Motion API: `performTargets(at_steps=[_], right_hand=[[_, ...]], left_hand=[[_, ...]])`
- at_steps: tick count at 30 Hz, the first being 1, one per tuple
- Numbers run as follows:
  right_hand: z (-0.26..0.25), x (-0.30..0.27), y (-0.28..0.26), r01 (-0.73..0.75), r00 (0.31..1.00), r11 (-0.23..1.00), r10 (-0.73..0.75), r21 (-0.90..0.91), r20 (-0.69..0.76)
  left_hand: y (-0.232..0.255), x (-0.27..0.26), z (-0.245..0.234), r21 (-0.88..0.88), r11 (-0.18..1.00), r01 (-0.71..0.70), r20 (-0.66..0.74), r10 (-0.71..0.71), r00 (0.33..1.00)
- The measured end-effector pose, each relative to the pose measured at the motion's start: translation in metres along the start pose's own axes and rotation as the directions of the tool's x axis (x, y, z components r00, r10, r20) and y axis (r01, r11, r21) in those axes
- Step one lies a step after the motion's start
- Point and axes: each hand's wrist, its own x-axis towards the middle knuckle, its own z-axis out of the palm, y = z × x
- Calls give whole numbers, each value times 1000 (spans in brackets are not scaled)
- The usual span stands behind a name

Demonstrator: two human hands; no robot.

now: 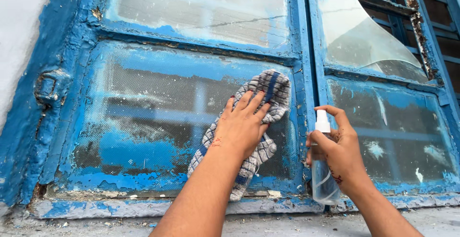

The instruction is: The person sprays a liquid from a bottle onto a blue-framed window pane and wipes the glass with a cloth.

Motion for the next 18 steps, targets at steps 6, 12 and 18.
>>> performTargets(at_steps=[6, 12, 18], right_hand=[[0, 2, -1, -68, 996, 998, 69, -18, 59], [2, 2, -1, -74, 993, 995, 81, -71, 92], [3, 2, 0, -47, 999, 999, 47, -1, 10]], left_hand=[[-19, -4, -15, -6, 996, 88, -9, -88, 996], [-21, -6, -20, -8, 993, 118, 1, -118, 993], [-22, -9, -28, -18, 983, 183, -6, -183, 983]])
